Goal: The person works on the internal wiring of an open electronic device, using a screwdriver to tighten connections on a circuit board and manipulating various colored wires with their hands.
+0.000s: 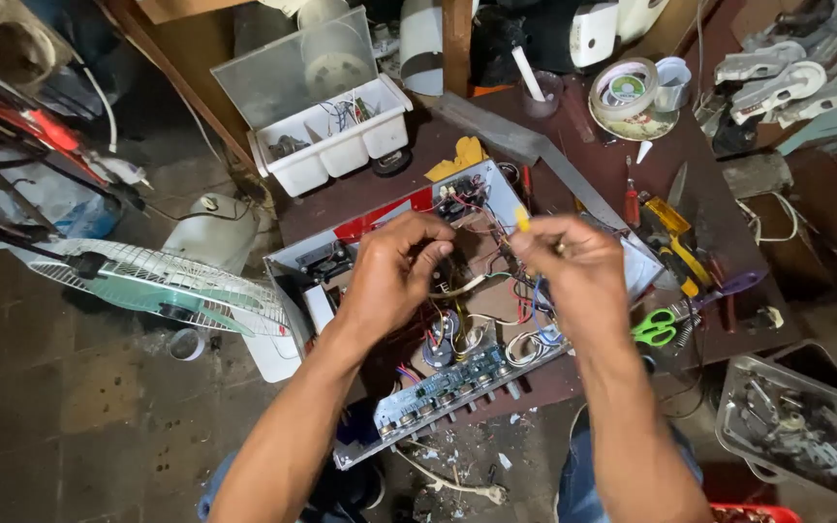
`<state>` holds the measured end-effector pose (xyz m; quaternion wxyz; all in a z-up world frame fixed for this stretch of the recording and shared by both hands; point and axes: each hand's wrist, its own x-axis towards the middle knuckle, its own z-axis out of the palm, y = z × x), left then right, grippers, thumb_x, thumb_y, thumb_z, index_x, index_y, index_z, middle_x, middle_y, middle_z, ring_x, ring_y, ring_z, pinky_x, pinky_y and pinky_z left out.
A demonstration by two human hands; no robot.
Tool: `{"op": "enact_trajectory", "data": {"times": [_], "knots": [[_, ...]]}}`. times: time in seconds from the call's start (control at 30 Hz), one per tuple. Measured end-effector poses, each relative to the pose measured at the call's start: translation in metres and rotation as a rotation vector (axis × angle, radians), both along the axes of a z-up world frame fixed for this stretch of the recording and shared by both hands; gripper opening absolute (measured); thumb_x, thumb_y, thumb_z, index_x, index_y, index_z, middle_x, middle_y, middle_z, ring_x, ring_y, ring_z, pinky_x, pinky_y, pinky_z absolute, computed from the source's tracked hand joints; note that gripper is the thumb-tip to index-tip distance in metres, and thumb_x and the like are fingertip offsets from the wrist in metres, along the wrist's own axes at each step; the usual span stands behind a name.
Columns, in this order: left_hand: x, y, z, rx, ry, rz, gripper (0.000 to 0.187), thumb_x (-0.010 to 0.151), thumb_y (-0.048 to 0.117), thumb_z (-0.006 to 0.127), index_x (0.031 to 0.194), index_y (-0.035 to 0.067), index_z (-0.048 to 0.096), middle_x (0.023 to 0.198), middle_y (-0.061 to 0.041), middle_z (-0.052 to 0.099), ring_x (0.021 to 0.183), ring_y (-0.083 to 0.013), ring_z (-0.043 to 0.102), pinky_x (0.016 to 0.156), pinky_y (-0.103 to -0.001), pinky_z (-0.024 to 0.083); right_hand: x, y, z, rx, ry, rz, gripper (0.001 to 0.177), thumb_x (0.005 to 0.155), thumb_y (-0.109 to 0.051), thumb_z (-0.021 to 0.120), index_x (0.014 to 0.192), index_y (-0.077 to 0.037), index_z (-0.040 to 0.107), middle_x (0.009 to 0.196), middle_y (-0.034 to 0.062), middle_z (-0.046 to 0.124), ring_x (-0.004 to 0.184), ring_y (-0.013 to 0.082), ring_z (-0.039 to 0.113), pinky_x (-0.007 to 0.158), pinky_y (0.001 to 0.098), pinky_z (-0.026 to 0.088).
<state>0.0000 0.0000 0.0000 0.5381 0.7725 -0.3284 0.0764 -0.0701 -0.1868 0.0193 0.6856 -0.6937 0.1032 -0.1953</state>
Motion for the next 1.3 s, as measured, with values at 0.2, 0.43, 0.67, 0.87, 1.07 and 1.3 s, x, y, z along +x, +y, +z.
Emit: {"op": "enact_trajectory", "data": {"times": [0.2, 0.43, 0.67, 0.87, 1.07, 1.3], "knots": [[-0.003, 0.001, 0.006, 0.029, 0.033, 0.056, 0.005, 0.09, 0.008, 0.07, 0.095, 0.008, 0.073, 0.083, -0.014, 0.072, 0.082, -0.0361, 0.072, 0.076, -0.043, 0.056, 0.019, -0.045, -0.047, 0.599, -0.135, 0.14, 0.01, 0.09, -0.005, 0.073, 0.097, -0.01, 0.067, 0.091, 0.0049, 0.064, 0.082, 0.0159, 0.063, 0.073, 0.0296, 0.054], [-0.005, -0.001, 0.015, 0.024, 0.042, 0.065, 0.01, 0.09, 0.005, 0.07, 0.099, 0.008, 0.074, 0.084, -0.015, 0.074, 0.083, -0.0366, 0.072, 0.075, -0.043, 0.057, 0.024, -0.058, -0.057, 0.612, -0.157, 0.123, 0.01, 0.092, -0.004, 0.072, 0.093, -0.011, 0.066, 0.091, 0.0039, 0.063, 0.077, 0.014, 0.059, 0.069, 0.0287, 0.047], [-0.006, -0.005, 0.014, 0.005, 0.061, 0.068, 0.022, 0.087, 0.002, 0.072, 0.109, 0.003, 0.07, 0.086, -0.017, 0.074, 0.082, -0.036, 0.073, 0.072, -0.045, 0.057, 0.026, -0.041, -0.059, 0.645, -0.162, 0.146, 0.009, 0.092, -0.008, 0.072, 0.097, -0.011, 0.065, 0.086, 0.006, 0.061, 0.071, 0.0141, 0.059, 0.066, 0.0278, 0.054], [-0.004, -0.005, 0.014, -0.012, 0.092, 0.041, 0.026, 0.086, -0.001, 0.072, 0.112, 0.001, 0.069, 0.086, -0.018, 0.075, 0.081, -0.0346, 0.073, 0.072, -0.044, 0.057, 0.027, -0.03, -0.063, 0.711, -0.037, 0.263, 0.012, 0.092, -0.013, 0.072, 0.103, -0.011, 0.067, 0.087, 0.0038, 0.062, 0.076, 0.0135, 0.06, 0.067, 0.0278, 0.051], [-0.004, -0.004, 0.012, -0.036, 0.098, 0.048, 0.025, 0.085, 0.001, 0.073, 0.11, 0.005, 0.07, 0.085, -0.014, 0.075, 0.08, -0.0323, 0.073, 0.07, -0.042, 0.057, 0.024, -0.027, -0.057, 0.817, 0.075, 0.376, 0.018, 0.096, -0.015, 0.065, 0.113, -0.01, 0.067, 0.096, 0.0062, 0.065, 0.083, 0.0149, 0.06, 0.072, 0.027, 0.048], [-0.004, -0.005, 0.016, -0.05, 0.125, 0.064, 0.025, 0.085, 0.0, 0.073, 0.109, 0.006, 0.072, 0.085, -0.012, 0.076, 0.075, -0.0263, 0.071, 0.066, -0.037, 0.057, 0.027, -0.028, -0.061, 0.832, 0.111, 0.399, 0.022, 0.099, -0.016, 0.061, 0.119, -0.009, 0.063, 0.099, 0.007, 0.067, 0.083, 0.0141, 0.061, 0.072, 0.0257, 0.05]]}}
